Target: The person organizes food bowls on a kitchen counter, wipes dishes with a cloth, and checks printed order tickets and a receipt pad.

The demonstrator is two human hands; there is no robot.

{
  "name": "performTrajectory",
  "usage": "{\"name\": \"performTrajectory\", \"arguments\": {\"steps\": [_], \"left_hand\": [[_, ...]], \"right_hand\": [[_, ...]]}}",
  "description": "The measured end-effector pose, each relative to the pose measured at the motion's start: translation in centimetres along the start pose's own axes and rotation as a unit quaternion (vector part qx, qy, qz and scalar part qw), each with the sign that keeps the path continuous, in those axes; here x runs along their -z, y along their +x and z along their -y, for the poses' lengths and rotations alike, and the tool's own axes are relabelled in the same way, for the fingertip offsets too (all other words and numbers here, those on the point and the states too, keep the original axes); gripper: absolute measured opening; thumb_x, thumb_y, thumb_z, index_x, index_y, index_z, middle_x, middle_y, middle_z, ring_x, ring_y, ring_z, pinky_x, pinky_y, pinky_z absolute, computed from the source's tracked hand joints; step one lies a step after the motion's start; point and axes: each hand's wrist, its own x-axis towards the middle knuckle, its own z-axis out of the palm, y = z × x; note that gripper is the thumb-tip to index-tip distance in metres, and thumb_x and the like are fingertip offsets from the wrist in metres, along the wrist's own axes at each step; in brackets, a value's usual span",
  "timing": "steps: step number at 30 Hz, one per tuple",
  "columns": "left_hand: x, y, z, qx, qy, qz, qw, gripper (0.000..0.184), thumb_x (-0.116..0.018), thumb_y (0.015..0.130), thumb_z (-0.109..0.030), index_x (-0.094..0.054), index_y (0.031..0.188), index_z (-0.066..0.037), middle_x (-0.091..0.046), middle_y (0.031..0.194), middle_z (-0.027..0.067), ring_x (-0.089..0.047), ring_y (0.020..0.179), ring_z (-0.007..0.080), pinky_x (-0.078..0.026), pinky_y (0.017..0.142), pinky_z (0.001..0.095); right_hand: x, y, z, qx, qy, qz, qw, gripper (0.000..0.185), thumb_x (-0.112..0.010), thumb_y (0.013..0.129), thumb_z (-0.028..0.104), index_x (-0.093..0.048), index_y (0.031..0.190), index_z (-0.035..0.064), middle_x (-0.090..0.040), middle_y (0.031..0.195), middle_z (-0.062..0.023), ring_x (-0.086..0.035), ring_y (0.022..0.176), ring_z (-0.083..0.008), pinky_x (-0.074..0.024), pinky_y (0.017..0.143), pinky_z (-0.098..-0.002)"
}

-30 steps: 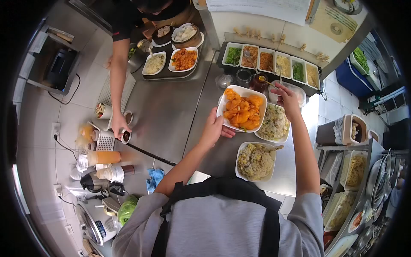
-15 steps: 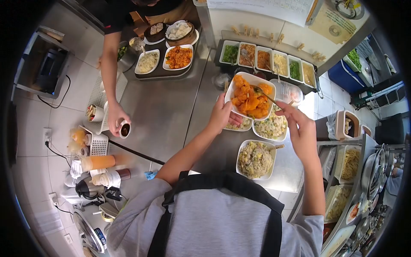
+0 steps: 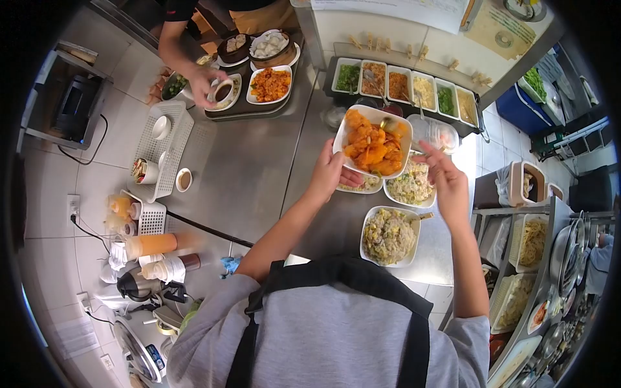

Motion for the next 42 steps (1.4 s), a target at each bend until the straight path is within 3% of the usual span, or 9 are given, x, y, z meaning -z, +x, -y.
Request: {"name": "performTrajectory", "arguments": {"steps": [3, 6, 9, 16, 20, 23, 29, 35, 42], "left_hand": [[0.6, -0.3, 0.0, 0.006, 0.001, -0.014, 1.0, 0.041, -0.033, 0.093, -0.012, -0.022, 0.132, -0.004, -0.061, 0.078, 0.0193, -0.064, 0.052, 0.0243, -0.055, 0.043, 0.0312], [0.9, -0.9, -0.6, 0.008, 0.018, -0.028, 0.999, 0.04, -0.029, 0.091, -0.011, -0.025, 0.13, -0.002, -0.061, 0.078, 0.0198, -0.065, 0.053, 0.0245, -0.056, 0.045, 0.0314], [1.4, -1.2, -1.2, 0.008, 0.031, -0.04, 0.999, 0.039, -0.027, 0.09, -0.01, -0.027, 0.128, -0.001, -0.062, 0.078, 0.02, -0.065, 0.054, 0.0244, -0.056, 0.046, 0.0313], [3.0, -1.9, -2.1, 0.004, 0.019, -0.06, 0.998, 0.042, -0.029, 0.091, -0.009, -0.024, 0.132, -0.003, -0.06, 0.082, 0.0194, -0.064, 0.053, 0.0237, -0.056, 0.045, 0.0308], [3.1, -2.2, -2.6, 0.001, 0.012, -0.069, 0.998, 0.043, -0.029, 0.09, -0.007, -0.024, 0.132, -0.002, -0.06, 0.088, 0.0204, -0.064, 0.054, 0.0236, -0.056, 0.045, 0.0305], [3.1, -2.0, -2.7, 0.004, 0.01, -0.067, 0.998, 0.043, -0.029, 0.09, -0.006, -0.024, 0.132, -0.002, -0.059, 0.091, 0.0205, -0.064, 0.054, 0.0233, -0.056, 0.045, 0.0302], [2.7, -1.9, -2.9, 0.005, 0.01, -0.057, 0.998, 0.042, -0.029, 0.09, -0.007, -0.025, 0.132, -0.002, -0.059, 0.091, 0.0194, -0.064, 0.053, 0.0221, -0.056, 0.045, 0.0296], [2.4, -1.4, -2.7, 0.006, 0.008, -0.046, 0.999, 0.043, -0.03, 0.09, -0.008, -0.024, 0.133, -0.003, -0.059, 0.089, 0.0188, -0.063, 0.053, 0.0212, -0.055, 0.044, 0.0294], [1.7, -0.6, -2.7, 0.0, 0.034, -0.036, 0.999, 0.041, -0.029, 0.091, -0.01, -0.025, 0.131, -0.002, -0.061, 0.083, 0.0185, -0.064, 0.054, 0.0219, -0.055, 0.045, 0.0294]], "right_hand": [[1.3, 3.3, -1.4, -0.019, 0.066, -0.023, 0.997, 0.031, -0.045, 0.096, 0.014, -0.058, 0.122, 0.0032, -0.068, 0.09, -0.0014, -0.037, 0.06, -0.0038, -0.0372, 0.058, -0.0171], [1.7, 7.1, -4.2, -0.021, -0.091, -0.007, 0.996, 0.029, -0.045, 0.094, 0.012, -0.06, 0.119, 0.006, -0.069, 0.086, -0.0055, -0.05, 0.058, -0.0095, -0.042, 0.057, -0.0227], [0.7, 11.0, -9.7, 0.148, -0.258, 0.0, 0.955, 0.027, -0.046, 0.093, 0.011, -0.063, 0.114, 0.0086, -0.068, 0.08, -0.0111, -0.062, 0.064, -0.0214, -0.0473, 0.059, -0.0319], [-2.5, 14.6, -6.1, 0.025, -0.428, 0.052, 0.902, 0.042, -0.061, 0.084, 0.042, -0.06, 0.11, 0.0098, -0.067, 0.078, -0.0142, -0.065, 0.074, -0.0317, -0.0513, 0.068, -0.0428], [-1.2, 19.4, -12.6, 0.065, -0.473, -0.032, 0.878, 0.044, -0.062, 0.083, 0.038, -0.055, 0.116, 0.0085, -0.067, 0.075, -0.0143, -0.065, 0.064, -0.0304, -0.0521, 0.06, -0.0401], [-1.4, 21.2, -12.1, -0.18, -0.236, 0.07, 0.952, 0.04, -0.06, 0.084, 0.027, -0.054, 0.117, 0.0068, -0.065, 0.071, -0.0108, -0.061, 0.053, -0.0222, -0.0506, 0.051, -0.0337], [-0.9, 22.3, -13.1, -0.149, -0.206, 0.09, 0.963, 0.037, -0.052, 0.087, 0.017, -0.055, 0.123, 0.0073, -0.065, 0.072, -0.0078, -0.051, 0.046, -0.0122, -0.0433, 0.042, -0.0267], [1.1, 20.4, -12.5, -0.231, 0.023, 0.062, 0.971, 0.034, -0.046, 0.094, 0.015, -0.054, 0.126, 0.0065, -0.065, 0.082, -0.0044, -0.037, 0.047, -0.0052, -0.0362, 0.042, -0.0202], [3.2, 15.9, -8.5, -0.153, 0.075, 0.041, 0.985, 0.035, -0.046, 0.094, 0.015, -0.053, 0.126, 0.0044, -0.066, 0.087, -0.0045, -0.037, 0.05, -0.0037, -0.0354, 0.045, -0.0176]]}}
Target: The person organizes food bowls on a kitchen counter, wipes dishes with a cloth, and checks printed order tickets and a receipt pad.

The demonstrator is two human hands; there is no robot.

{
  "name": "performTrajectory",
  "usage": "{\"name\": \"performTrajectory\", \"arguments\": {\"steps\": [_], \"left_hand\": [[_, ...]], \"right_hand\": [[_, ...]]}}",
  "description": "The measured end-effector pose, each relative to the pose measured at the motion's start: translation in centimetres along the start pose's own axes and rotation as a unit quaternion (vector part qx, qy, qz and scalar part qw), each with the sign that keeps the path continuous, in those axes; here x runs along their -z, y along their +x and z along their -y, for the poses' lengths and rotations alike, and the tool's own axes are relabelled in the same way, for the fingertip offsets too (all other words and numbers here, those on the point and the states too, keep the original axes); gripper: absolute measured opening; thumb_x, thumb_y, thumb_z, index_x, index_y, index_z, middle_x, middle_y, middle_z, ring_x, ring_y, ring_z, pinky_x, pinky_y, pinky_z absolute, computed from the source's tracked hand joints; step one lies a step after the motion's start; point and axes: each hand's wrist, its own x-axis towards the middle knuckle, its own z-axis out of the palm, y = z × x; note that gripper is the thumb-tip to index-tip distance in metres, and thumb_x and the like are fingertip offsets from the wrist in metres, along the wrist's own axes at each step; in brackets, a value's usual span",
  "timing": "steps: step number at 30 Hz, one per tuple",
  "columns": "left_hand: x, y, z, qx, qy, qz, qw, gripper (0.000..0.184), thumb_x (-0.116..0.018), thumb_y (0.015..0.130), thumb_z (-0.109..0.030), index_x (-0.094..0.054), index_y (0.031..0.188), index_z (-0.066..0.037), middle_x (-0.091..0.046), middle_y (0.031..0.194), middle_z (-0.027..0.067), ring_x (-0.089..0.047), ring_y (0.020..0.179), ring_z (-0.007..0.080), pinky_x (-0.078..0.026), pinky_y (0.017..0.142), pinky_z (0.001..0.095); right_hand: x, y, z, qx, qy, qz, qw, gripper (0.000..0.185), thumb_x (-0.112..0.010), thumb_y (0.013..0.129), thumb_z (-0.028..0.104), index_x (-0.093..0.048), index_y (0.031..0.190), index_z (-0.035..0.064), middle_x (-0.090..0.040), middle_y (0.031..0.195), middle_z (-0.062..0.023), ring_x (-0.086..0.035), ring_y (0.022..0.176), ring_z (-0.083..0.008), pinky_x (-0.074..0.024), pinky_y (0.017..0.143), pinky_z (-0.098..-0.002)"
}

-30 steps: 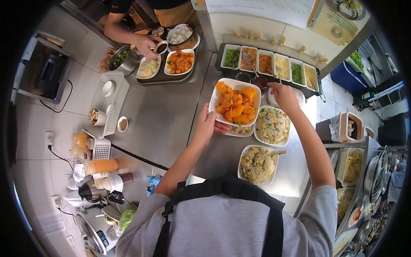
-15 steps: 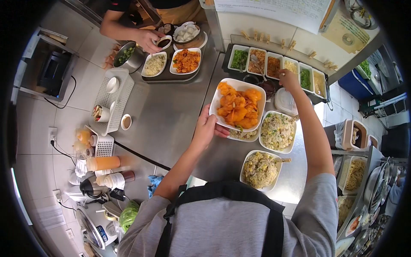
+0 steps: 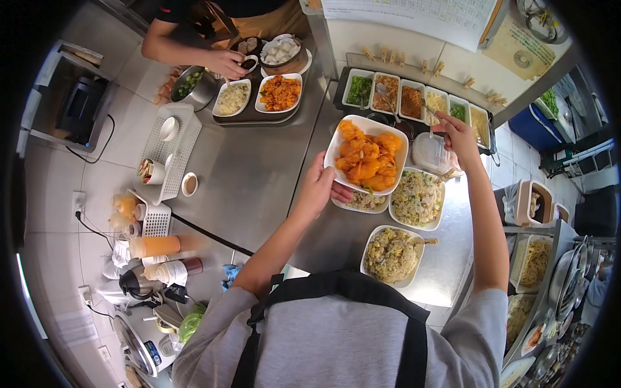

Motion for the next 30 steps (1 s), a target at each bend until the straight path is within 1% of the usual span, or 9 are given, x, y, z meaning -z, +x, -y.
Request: {"name": "performTrajectory", "arguments": {"steps": [5, 8, 11, 12, 15, 19, 22, 28, 30], "left_hand": [[-0.6, 0.0, -0.3, -0.008, 0.0, 0.006, 1.0, 0.04, -0.028, 0.091, -0.01, -0.026, 0.129, 0.001, -0.062, 0.08, 0.0198, -0.065, 0.054, 0.0238, -0.055, 0.045, 0.03], [-1.0, -0.2, -0.3, -0.009, -0.001, 0.002, 1.0, 0.039, -0.028, 0.091, -0.01, -0.026, 0.129, 0.001, -0.062, 0.079, 0.0206, -0.065, 0.055, 0.0246, -0.055, 0.045, 0.0305], [-1.0, -0.6, -0.1, -0.006, -0.01, 0.003, 1.0, 0.04, -0.029, 0.092, -0.011, -0.025, 0.13, -0.001, -0.062, 0.08, 0.0202, -0.065, 0.054, 0.0247, -0.055, 0.045, 0.0314], [-1.0, -0.6, 0.1, -0.002, -0.02, 0.006, 1.0, 0.042, -0.03, 0.092, -0.011, -0.024, 0.132, -0.002, -0.061, 0.08, 0.0197, -0.064, 0.054, 0.0248, -0.055, 0.045, 0.032], [-1.1, -1.4, 0.0, -0.006, -0.034, 0.008, 0.999, 0.043, -0.032, 0.093, -0.012, -0.023, 0.134, -0.005, -0.061, 0.08, 0.019, -0.064, 0.053, 0.0244, -0.055, 0.045, 0.032], [-1.1, -3.5, -0.4, -0.022, -0.028, -0.021, 0.999, 0.041, -0.028, 0.09, -0.01, -0.027, 0.13, -0.001, -0.062, 0.082, 0.0197, -0.065, 0.055, 0.0243, -0.056, 0.048, 0.0307], [-0.2, -5.9, 0.1, -0.023, -0.024, -0.035, 0.999, 0.042, -0.029, 0.089, -0.01, -0.028, 0.131, -0.002, -0.061, 0.085, 0.0194, -0.065, 0.056, 0.0242, -0.056, 0.049, 0.0314], [3.5, -14.2, 3.6, -0.024, -0.046, -0.141, 0.989, 0.048, -0.029, 0.087, -0.009, -0.025, 0.135, -0.004, -0.061, 0.088, 0.019, -0.066, 0.058, 0.0243, -0.057, 0.05, 0.0318], [5.3, -17.1, 6.1, -0.027, -0.063, -0.168, 0.983, 0.048, -0.03, 0.089, -0.009, -0.023, 0.136, -0.005, -0.061, 0.087, 0.0194, -0.065, 0.057, 0.0238, -0.057, 0.049, 0.0317]], "right_hand": [[-2.0, -8.3, 4.3, 0.022, 0.018, 0.042, 0.999, 0.036, -0.043, 0.095, 0.015, -0.052, 0.128, 0.0033, -0.066, 0.087, -0.0031, -0.035, 0.05, -0.0023, -0.0313, 0.045, -0.0159], [-3.1, -12.1, 4.8, 0.055, -0.039, 0.068, 0.995, 0.033, -0.045, 0.093, 0.007, -0.056, 0.124, 0.0045, -0.067, 0.086, -0.0053, -0.048, 0.054, -0.0061, -0.04, 0.05, -0.0193], [-5.0, -14.9, 4.9, 0.328, -0.277, -0.006, 0.903, 0.036, -0.048, 0.087, -0.004, -0.06, 0.119, 0.0068, -0.068, 0.084, -0.0088, -0.063, 0.067, -0.0153, -0.0492, 0.063, -0.0261], [-5.6, -16.1, 6.0, 0.314, -0.303, -0.023, 0.9, 0.042, -0.05, 0.081, -0.011, -0.063, 0.116, 0.0088, -0.067, 0.083, -0.0112, -0.068, 0.08, -0.0227, -0.0509, 0.075, -0.0312], [-5.4, -16.1, 5.9, 0.354, -0.303, -0.051, 0.883, 0.041, -0.05, 0.082, -0.009, -0.062, 0.117, 0.0092, -0.067, 0.082, -0.0098, -0.067, 0.076, -0.0225, -0.0511, 0.074, -0.0307], [-3.6, -12.4, 6.6, 0.29, -0.313, -0.092, 0.9, 0.038, -0.05, 0.085, -0.004, -0.062, 0.118, 0.0121, -0.067, 0.08, -0.0087, -0.064, 0.063, -0.0207, -0.0503, 0.062, -0.0317], [-1.4, -4.7, 3.5, 0.301, -0.392, -0.102, 0.863, 0.028, -0.05, 0.089, 0.012, -0.064, 0.113, 0.0149, -0.068, 0.081, -0.0114, -0.065, 0.064, -0.0269, -0.0499, 0.06, -0.0363], [-0.8, 6.0, -2.2, 0.275, -0.605, -0.034, 0.746, 0.024, -0.051, 0.088, 0.022, -0.066, 0.106, 0.0156, -0.066, 0.086, -0.0182, -0.064, 0.079, -0.0371, -0.0513, 0.07, -0.0467], [-1.3, 7.4, -2.9, 0.281, -0.597, -0.013, 0.751, 0.025, -0.051, 0.087, 0.023, -0.066, 0.106, 0.0159, -0.066, 0.088, -0.0189, -0.064, 0.081, -0.0379, -0.0512, 0.071, -0.0473]]}}
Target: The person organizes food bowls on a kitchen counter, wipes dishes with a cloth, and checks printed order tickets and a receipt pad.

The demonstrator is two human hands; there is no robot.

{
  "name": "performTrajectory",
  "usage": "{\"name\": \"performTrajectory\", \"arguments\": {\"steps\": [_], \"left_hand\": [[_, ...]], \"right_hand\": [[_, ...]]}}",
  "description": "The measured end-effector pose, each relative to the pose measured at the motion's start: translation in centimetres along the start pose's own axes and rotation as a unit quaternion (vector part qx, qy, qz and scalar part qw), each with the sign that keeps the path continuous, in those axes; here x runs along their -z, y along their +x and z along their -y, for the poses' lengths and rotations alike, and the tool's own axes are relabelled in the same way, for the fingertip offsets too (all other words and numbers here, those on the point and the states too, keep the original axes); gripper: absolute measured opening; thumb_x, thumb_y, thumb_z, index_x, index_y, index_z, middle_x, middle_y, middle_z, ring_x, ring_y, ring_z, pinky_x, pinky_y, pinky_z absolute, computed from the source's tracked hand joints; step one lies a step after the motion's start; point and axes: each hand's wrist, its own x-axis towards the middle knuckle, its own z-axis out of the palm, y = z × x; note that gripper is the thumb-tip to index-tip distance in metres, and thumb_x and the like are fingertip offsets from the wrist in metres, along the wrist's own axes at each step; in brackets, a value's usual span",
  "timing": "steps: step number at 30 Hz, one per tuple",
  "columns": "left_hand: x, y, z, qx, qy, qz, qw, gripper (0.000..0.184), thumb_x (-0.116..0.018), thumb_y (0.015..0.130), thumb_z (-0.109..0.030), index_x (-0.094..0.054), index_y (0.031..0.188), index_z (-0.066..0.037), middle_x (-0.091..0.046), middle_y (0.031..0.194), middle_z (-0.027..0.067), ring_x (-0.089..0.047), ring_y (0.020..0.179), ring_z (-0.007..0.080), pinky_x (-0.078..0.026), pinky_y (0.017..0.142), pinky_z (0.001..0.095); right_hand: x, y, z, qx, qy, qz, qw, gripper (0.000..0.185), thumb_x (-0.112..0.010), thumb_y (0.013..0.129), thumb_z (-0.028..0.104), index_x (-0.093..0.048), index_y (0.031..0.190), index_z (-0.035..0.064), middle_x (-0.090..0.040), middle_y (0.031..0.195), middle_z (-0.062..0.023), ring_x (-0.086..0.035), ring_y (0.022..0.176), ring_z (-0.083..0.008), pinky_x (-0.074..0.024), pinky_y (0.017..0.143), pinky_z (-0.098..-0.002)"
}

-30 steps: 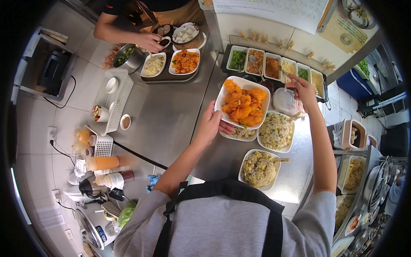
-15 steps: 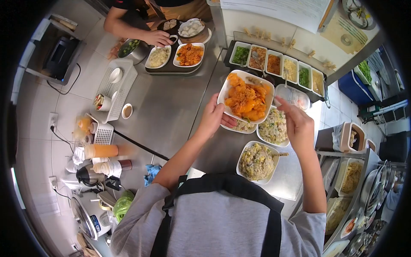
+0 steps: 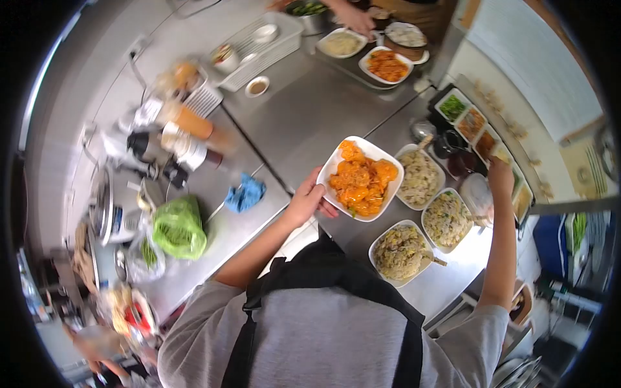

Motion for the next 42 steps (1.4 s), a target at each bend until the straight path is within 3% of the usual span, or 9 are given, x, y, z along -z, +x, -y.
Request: {"name": "performTrajectory", "arguments": {"steps": [8, 14, 17, 21, 26, 31, 36, 39, 42], "left_hand": [[8.0, -3.5, 7.6, 0.002, -0.005, -0.068, 0.998, 0.052, -0.029, 0.089, -0.009, -0.02, 0.139, -0.004, -0.062, 0.09, 0.0177, -0.067, 0.06, 0.0224, -0.059, 0.053, 0.0301], [11.2, -2.3, 7.2, -0.001, 0.086, -0.023, 0.996, 0.05, -0.044, 0.092, -0.018, -0.03, 0.138, -0.005, -0.065, 0.091, 0.0157, -0.067, 0.062, 0.024, -0.056, 0.056, 0.0324], [12.7, -4.6, 2.9, -0.08, 0.493, -0.128, 0.857, 0.045, -0.06, 0.085, -0.025, -0.048, 0.126, -0.008, -0.065, 0.092, 0.0126, -0.066, 0.071, 0.0294, -0.053, 0.063, 0.0374], [16.8, -8.6, 1.8, -0.095, 0.665, -0.357, 0.649, 0.033, -0.073, 0.072, -0.025, -0.063, 0.1, -0.01, -0.065, 0.086, 0.0138, -0.063, 0.086, 0.0301, -0.049, 0.074, 0.0409], [20.9, -8.1, 3.1, -0.073, 0.529, -0.381, 0.754, 0.029, -0.073, 0.072, -0.02, -0.064, 0.095, -0.003, -0.064, 0.083, 0.0151, -0.063, 0.08, 0.0299, -0.049, 0.07, 0.0391], [13.3, -7.0, -4.4, -0.261, 0.397, -0.411, 0.779, 0.029, -0.072, 0.073, -0.01, -0.064, 0.099, -0.002, -0.064, 0.087, 0.0154, -0.062, 0.076, 0.0281, -0.049, 0.068, 0.0356], [10.1, -7.3, -5.1, -0.412, 0.411, -0.385, 0.716, 0.036, -0.064, 0.08, -0.008, -0.061, 0.116, -0.006, -0.065, 0.089, 0.0148, -0.062, 0.078, 0.029, -0.049, 0.074, 0.0346], [11.1, -7.7, 1.4, -0.2, 0.352, -0.335, 0.851, 0.031, -0.056, 0.088, -0.015, -0.059, 0.116, -0.001, -0.064, 0.087, 0.0155, -0.062, 0.072, 0.0262, -0.05, 0.069, 0.034], [10.5, -6.4, 8.1, -0.039, 0.151, -0.268, 0.951, 0.034, -0.046, 0.096, -0.024, -0.058, 0.116, 0.0, -0.065, 0.076, 0.0136, -0.064, 0.064, 0.0208, -0.051, 0.062, 0.0317]], "right_hand": [[1.7, 0.4, 1.6, 0.11, 0.035, -0.066, 0.991, 0.033, -0.053, 0.089, 0.029, -0.064, 0.11, 0.0055, -0.066, 0.099, -0.0179, -0.061, 0.091, -0.0392, -0.0481, 0.081, -0.0461], [9.1, -4.3, 12.5, 0.094, 0.233, -0.006, 0.968, 0.03, -0.056, 0.091, 0.018, -0.06, 0.118, 0.0066, -0.066, 0.103, -0.0135, -0.064, 0.084, -0.0196, -0.0498, 0.073, -0.0297], [9.4, -7.7, 19.2, 0.083, 0.418, 0.115, 0.897, 0.028, -0.054, 0.093, 0.013, -0.06, 0.119, 0.0077, -0.065, 0.092, -0.0004, -0.057, 0.077, -0.0068, -0.0463, 0.067, -0.0214], [8.7, -12.8, 30.9, 0.145, 0.41, 0.291, 0.852, 0.025, -0.056, 0.091, 0.018, -0.064, 0.114, 0.0124, -0.067, 0.084, -0.0001, -0.055, 0.064, -0.0071, -0.0451, 0.058, -0.0221], [3.6, -16.1, 42.4, 0.122, 0.612, 0.485, 0.613, 0.041, -0.055, 0.093, 0.029, -0.054, 0.126, 0.0052, -0.064, 0.104, -0.0055, -0.059, 0.084, -0.0112, -0.0486, 0.075, -0.0256], [4.1, -14.9, 52.1, -0.003, 0.767, 0.4, 0.502, 0.032, -0.055, 0.093, 0.03, -0.06, 0.109, 0.0037, -0.059, 0.087, -0.0018, -0.054, 0.075, -0.0082, -0.0466, 0.068, -0.0235], [5.0, -6.0, 50.8, 0.065, 0.763, 0.188, 0.614, 0.026, -0.059, 0.09, 0.029, -0.064, 0.099, 0.0056, -0.054, 0.071, 0.0041, -0.044, 0.062, -0.0051, -0.0366, 0.056, -0.0217], [6.3, -1.5, 47.3, 0.178, 0.713, 0.03, 0.678, 0.028, -0.068, 0.083, 0.029, -0.066, 0.094, 0.0025, -0.059, 0.072, 0.0013, -0.051, 0.063, -0.0083, -0.042, 0.06, -0.0227], [5.0, 0.8, 42.3, 0.263, 0.391, -0.057, 0.88, 0.029, -0.073, 0.077, 0.027, -0.067, 0.091, 0.0025, -0.064, 0.074, -0.0056, -0.059, 0.065, -0.0145, -0.0468, 0.063, -0.0266]]}}
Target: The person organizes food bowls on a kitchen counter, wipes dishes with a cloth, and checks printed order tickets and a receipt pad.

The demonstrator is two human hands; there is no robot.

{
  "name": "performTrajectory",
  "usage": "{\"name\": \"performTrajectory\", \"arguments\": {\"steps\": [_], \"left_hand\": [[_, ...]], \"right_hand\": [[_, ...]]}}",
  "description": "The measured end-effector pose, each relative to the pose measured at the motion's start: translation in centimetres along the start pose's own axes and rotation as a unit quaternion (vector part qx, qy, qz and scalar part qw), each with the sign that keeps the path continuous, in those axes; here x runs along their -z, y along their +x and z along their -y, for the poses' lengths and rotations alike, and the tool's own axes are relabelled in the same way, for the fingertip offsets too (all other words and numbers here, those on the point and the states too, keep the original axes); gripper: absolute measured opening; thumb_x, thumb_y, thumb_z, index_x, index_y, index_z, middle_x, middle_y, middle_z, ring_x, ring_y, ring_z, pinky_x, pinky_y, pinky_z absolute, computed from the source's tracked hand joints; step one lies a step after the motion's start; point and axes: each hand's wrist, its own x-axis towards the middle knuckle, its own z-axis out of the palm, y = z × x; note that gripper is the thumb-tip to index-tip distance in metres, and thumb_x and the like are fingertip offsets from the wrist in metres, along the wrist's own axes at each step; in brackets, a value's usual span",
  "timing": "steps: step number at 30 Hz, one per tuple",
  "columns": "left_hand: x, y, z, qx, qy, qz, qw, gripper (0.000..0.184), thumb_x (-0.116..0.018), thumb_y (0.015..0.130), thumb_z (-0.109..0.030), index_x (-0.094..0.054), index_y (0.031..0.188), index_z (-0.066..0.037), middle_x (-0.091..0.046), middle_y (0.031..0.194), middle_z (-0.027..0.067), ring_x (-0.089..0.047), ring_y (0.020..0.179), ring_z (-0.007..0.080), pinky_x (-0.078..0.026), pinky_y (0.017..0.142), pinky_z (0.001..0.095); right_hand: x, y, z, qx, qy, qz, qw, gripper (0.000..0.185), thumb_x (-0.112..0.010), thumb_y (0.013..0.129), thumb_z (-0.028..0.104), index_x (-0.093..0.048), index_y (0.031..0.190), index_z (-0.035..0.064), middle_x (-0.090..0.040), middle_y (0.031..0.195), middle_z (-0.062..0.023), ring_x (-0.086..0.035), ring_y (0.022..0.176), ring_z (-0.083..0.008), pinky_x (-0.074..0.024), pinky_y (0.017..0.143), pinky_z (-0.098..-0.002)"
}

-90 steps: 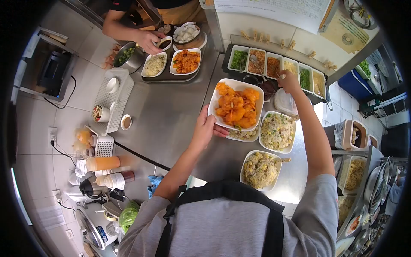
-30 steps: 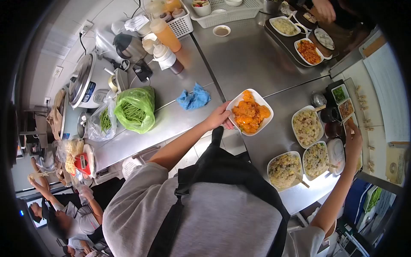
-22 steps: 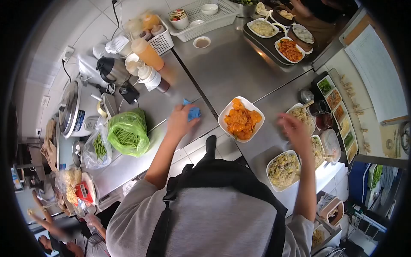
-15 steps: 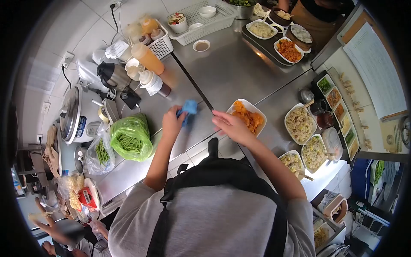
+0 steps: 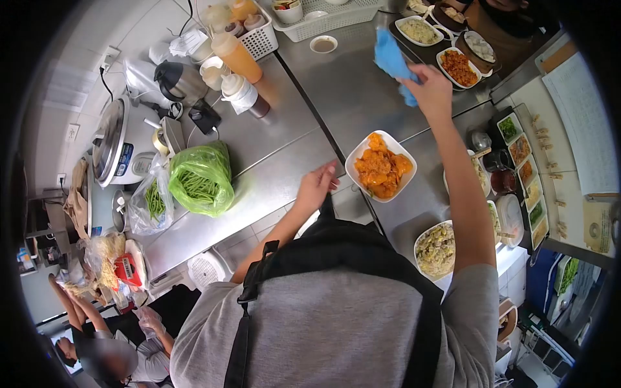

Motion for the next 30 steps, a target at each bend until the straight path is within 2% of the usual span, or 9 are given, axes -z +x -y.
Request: {"name": "performTrajectory", "arguments": {"steps": [3, 6, 9, 13, 15, 18, 24, 27, 30], "left_hand": [[-2.6, 0.2, 0.4, 0.017, -0.079, 0.025, 0.996, 0.037, -0.04, 0.098, -0.027, -0.059, 0.111, 0.002, -0.064, 0.07, 0.0119, -0.063, 0.057, 0.017, -0.051, 0.056, 0.0294], [-3.2, 2.4, 1.8, -0.023, -0.036, 0.059, 0.997, 0.032, -0.042, 0.097, -0.024, -0.06, 0.1, 0.003, -0.064, 0.069, 0.0088, -0.062, 0.057, 0.0141, -0.052, 0.056, 0.0268], [-2.4, 4.7, 0.8, -0.04, 0.026, 0.084, 0.995, 0.03, -0.043, 0.096, -0.022, -0.06, 0.091, 0.003, -0.062, 0.066, 0.0064, -0.061, 0.057, 0.0114, -0.052, 0.056, 0.0252], [-1.1, 7.7, -1.5, -0.035, 0.101, 0.149, 0.983, 0.03, -0.045, 0.094, -0.02, -0.062, 0.08, 0.0, -0.06, 0.059, 0.0038, -0.06, 0.055, 0.0093, -0.052, 0.055, 0.0243], [-0.9, 9.1, -1.7, -0.074, 0.113, 0.175, 0.975, 0.026, -0.049, 0.092, -0.019, -0.067, 0.092, 0.0, -0.063, 0.06, 0.0071, -0.063, 0.052, 0.0123, -0.052, 0.052, 0.0269], [-1.0, 10.3, -2.6, -0.104, 0.173, 0.197, 0.96, 0.026, -0.05, 0.092, -0.021, -0.068, 0.099, -0.003, -0.063, 0.061, 0.0048, -0.061, 0.051, 0.01, -0.051, 0.051, 0.0253], [-1.4, 11.0, -4.2, -0.147, 0.258, 0.214, 0.931, 0.024, -0.054, 0.089, -0.019, -0.068, 0.099, -0.004, -0.065, 0.063, 0.009, -0.063, 0.05, 0.0133, -0.052, 0.052, 0.0268], [-1.3, 10.8, -4.8, -0.144, 0.257, 0.216, 0.931, 0.023, -0.054, 0.088, -0.019, -0.068, 0.098, -0.003, -0.065, 0.064, 0.01, -0.064, 0.05, 0.0145, -0.052, 0.052, 0.0273], [-1.3, 10.7, -4.8, -0.141, 0.252, 0.211, 0.934, 0.023, -0.054, 0.087, -0.018, -0.068, 0.097, -0.003, -0.065, 0.064, 0.0105, -0.064, 0.05, 0.0151, -0.052, 0.052, 0.0278]], "right_hand": [[-0.4, -2.8, -4.4, -0.113, -0.131, 0.092, 0.981, 0.027, -0.073, 0.075, 0.027, -0.069, 0.091, 0.0058, -0.066, 0.077, -0.0103, -0.064, 0.068, -0.0204, -0.0493, 0.064, -0.0313], [-0.8, -5.5, -8.0, -0.133, -0.112, 0.094, 0.98, 0.026, -0.072, 0.075, 0.028, -0.069, 0.091, 0.0071, -0.068, 0.078, -0.0106, -0.065, 0.07, -0.0243, -0.0499, 0.063, -0.034], [-1.0, -6.3, -11.1, -0.066, -0.18, 0.111, 0.975, 0.023, -0.071, 0.077, 0.027, -0.069, 0.088, 0.0075, -0.067, 0.077, -0.0102, -0.065, 0.072, -0.0265, -0.0501, 0.064, -0.0342], [1.3, -5.8, -8.0, -0.097, -0.106, 0.073, 0.987, 0.015, -0.07, 0.077, 0.022, -0.068, 0.083, 0.0088, -0.065, 0.078, -0.0101, -0.064, 0.073, -0.0292, -0.0501, 0.065, -0.0372], [1.6, -5.4, -6.4, -0.091, -0.119, 0.027, 0.988, 0.012, -0.07, 0.075, 0.02, -0.068, 0.08, 0.0095, -0.064, 0.079, -0.0097, -0.063, 0.075, -0.0292, -0.0498, 0.067, -0.0383], [0.2, -5.3, -6.3, -0.037, -0.16, 0.087, 0.982, 0.009, -0.071, 0.072, 0.015, -0.066, 0.077, 0.0098, -0.063, 0.081, -0.0089, -0.062, 0.077, -0.0285, -0.0494, 0.069, -0.0384], [-4.4, -7.0, -5.0, 0.141, 0.032, 0.292, 0.945, 0.008, -0.068, 0.069, 0.01, -0.065, 0.076, 0.0056, -0.064, 0.081, -0.0108, -0.063, 0.077, -0.0272, -0.0497, 0.069, -0.0361], [-4.8, -7.7, -3.3, 0.022, 0.06, 0.384, 0.921, 0.01, -0.067, 0.071, 0.01, -0.067, 0.078, 0.0035, -0.066, 0.08, -0.0123, -0.065, 0.074, -0.0249, -0.0504, 0.068, -0.0334], [-4.7, -7.4, -3.7, -0.019, 0.059, 0.403, 0.913, 0.013, -0.068, 0.073, 0.011, -0.069, 0.083, 0.0033, -0.068, 0.08, -0.0132, -0.066, 0.07, -0.0229, -0.0507, 0.066, -0.0316]]}}
